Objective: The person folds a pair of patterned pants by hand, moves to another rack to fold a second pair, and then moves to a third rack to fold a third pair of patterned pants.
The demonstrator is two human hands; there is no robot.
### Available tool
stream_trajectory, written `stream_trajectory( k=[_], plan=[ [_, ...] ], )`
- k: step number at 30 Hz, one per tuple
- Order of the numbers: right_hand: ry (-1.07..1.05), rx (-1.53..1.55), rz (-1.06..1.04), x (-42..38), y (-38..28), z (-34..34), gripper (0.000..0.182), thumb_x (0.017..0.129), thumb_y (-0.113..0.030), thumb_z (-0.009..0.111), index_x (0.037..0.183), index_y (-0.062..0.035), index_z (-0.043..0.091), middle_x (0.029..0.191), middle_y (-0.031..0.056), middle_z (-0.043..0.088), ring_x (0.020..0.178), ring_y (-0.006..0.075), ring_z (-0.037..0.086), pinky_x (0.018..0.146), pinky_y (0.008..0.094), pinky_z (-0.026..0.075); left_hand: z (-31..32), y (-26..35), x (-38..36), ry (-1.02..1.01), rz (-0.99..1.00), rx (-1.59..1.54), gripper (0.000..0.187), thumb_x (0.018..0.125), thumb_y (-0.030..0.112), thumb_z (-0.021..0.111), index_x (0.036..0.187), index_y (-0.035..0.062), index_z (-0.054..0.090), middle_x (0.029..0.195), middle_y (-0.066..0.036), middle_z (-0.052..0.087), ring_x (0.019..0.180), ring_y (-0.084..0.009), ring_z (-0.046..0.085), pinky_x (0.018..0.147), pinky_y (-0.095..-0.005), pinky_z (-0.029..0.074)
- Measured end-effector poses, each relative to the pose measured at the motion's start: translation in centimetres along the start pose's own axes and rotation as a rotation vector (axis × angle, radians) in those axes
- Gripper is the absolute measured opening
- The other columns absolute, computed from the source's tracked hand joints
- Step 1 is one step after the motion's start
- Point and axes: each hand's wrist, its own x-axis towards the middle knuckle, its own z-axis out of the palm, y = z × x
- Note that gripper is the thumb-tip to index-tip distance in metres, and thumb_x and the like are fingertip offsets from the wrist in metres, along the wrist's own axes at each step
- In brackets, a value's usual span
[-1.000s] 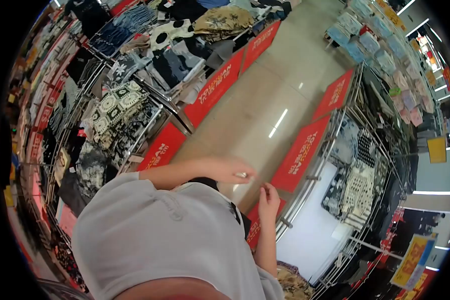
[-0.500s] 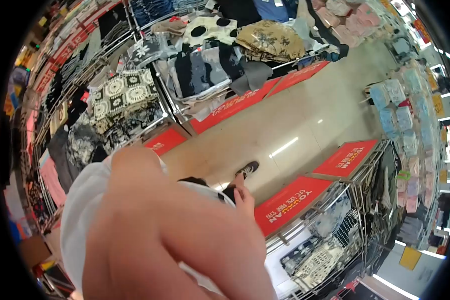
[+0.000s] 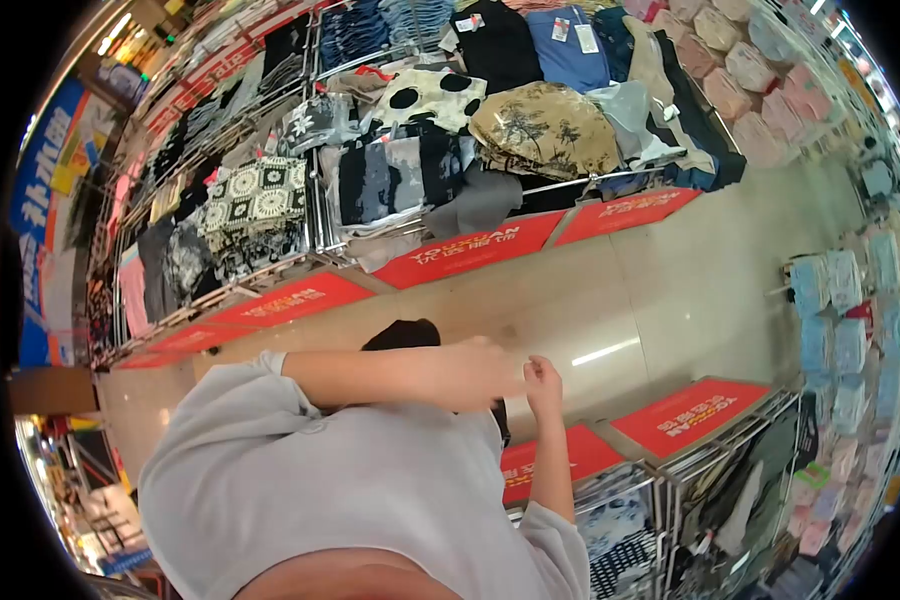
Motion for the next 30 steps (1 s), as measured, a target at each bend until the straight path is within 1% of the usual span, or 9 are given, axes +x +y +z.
stream_trajectory(
  k=[1,6,13,17,21,23,27,28,30],
  plan=[
    [-0.026,-0.022,-0.018,1.1,-0.9,-1.7,0.031,0.097,-0.014,0.066,0.125,-0.0012,0.064,0.099,0.0123,0.072,0.088,0.0179,0.068,0.08,0.0318,0.054,1.0,-1.2,0.8,-0.191,-0.219,0.077,0.057,0.089,0.016,0.063,0.145,0.0133,0.05,0.119,-0.02,0.063,0.111,-0.0345,0.064,0.088,-0.0473,0.05],
    [-0.085,0.051,0.048,6.1,-2.6,-6.6,0.029,0.098,-0.015,0.063,0.123,-0.0005,0.064,0.093,0.0106,0.071,0.085,0.0148,0.065,0.078,0.0303,0.052,6.0,-8.8,2.4,-0.133,-0.498,-0.021,0.058,0.09,0.023,0.063,0.145,0.0133,0.048,0.117,-0.022,0.065,0.108,-0.0379,0.065,0.088,-0.0524,0.051],
    [-0.197,0.156,0.224,8.7,-4.4,-6.6,0.029,0.1,-0.018,0.061,0.124,-0.0008,0.064,0.083,0.0095,0.072,0.074,0.0128,0.065,0.074,0.0292,0.049,0.6,-13.1,9.5,0.105,-0.514,0.019,0.041,0.088,0.021,0.059,0.129,0.0108,0.06,0.108,-0.021,0.069,0.099,-0.0397,0.068,0.085,-0.0511,0.055],
    [-0.265,0.207,0.159,9.8,-5.5,-8.2,0.03,0.1,-0.02,0.062,0.122,0.0004,0.066,0.083,0.0103,0.072,0.073,0.0134,0.068,0.07,0.0278,0.049,-4.1,-15.6,14.8,0.186,-0.449,-0.006,0.047,0.089,0.024,0.063,0.135,0.0125,0.057,0.118,-0.019,0.066,0.109,-0.0382,0.064,0.09,-0.0501,0.052],
    [-0.162,0.195,0.171,13.1,-6.3,-12.8,0.03,0.101,-0.02,0.062,0.12,0.0026,0.067,0.085,0.0117,0.072,0.073,0.0155,0.07,0.068,0.0283,0.051,-7.8,-20.7,19.3,0.597,-0.529,-0.03,0.043,0.089,0.024,0.063,0.13,0.0097,0.062,0.115,-0.019,0.066,0.108,-0.0376,0.064,0.09,-0.0483,0.053],
    [-0.113,0.198,0.21,15.6,-5.6,-14.4,0.03,0.101,-0.021,0.062,0.119,0.0023,0.067,0.086,0.0113,0.071,0.073,0.0164,0.07,0.069,0.0281,0.051,-10.5,-24.1,21.1,0.534,-0.596,0.043,0.04,0.089,0.025,0.064,0.126,0.0085,0.064,0.114,-0.018,0.065,0.107,-0.0372,0.064,0.09,-0.0487,0.053],
    [-0.014,0.219,0.286,21.9,-5.9,-16.8,0.029,0.101,-0.021,0.061,0.119,0.0009,0.068,0.088,0.0088,0.071,0.073,0.0156,0.071,0.072,0.0263,0.05,-14.4,-32.0,23.6,0.808,-0.633,-0.051,0.042,0.088,0.027,0.066,0.125,0.0067,0.064,0.114,-0.019,0.065,0.107,-0.0395,0.063,0.091,-0.0487,0.052],
    [-0.014,0.217,0.313,23.4,-6.4,-17.2,0.028,0.101,-0.02,0.061,0.119,0.001,0.068,0.092,0.0093,0.071,0.073,0.016,0.07,0.072,0.0264,0.05,-16.4,-33.5,23.7,0.705,-0.783,-0.095,0.044,0.087,0.028,0.067,0.125,0.0061,0.065,0.117,-0.021,0.065,0.108,-0.0405,0.063,0.094,-0.0475,0.051],
    [-0.071,0.199,0.308,27.1,-7.6,-17.4,0.028,0.101,-0.019,0.062,0.118,0.0014,0.068,0.089,0.0091,0.071,0.073,0.0154,0.07,0.071,0.027,0.051,-17.1,-39.2,23.5,0.987,-0.806,-0.126,0.048,0.086,0.026,0.067,0.129,0.007,0.063,0.121,-0.02,0.065,0.115,-0.0411,0.06,0.097,-0.0492,0.049]
  ],
)
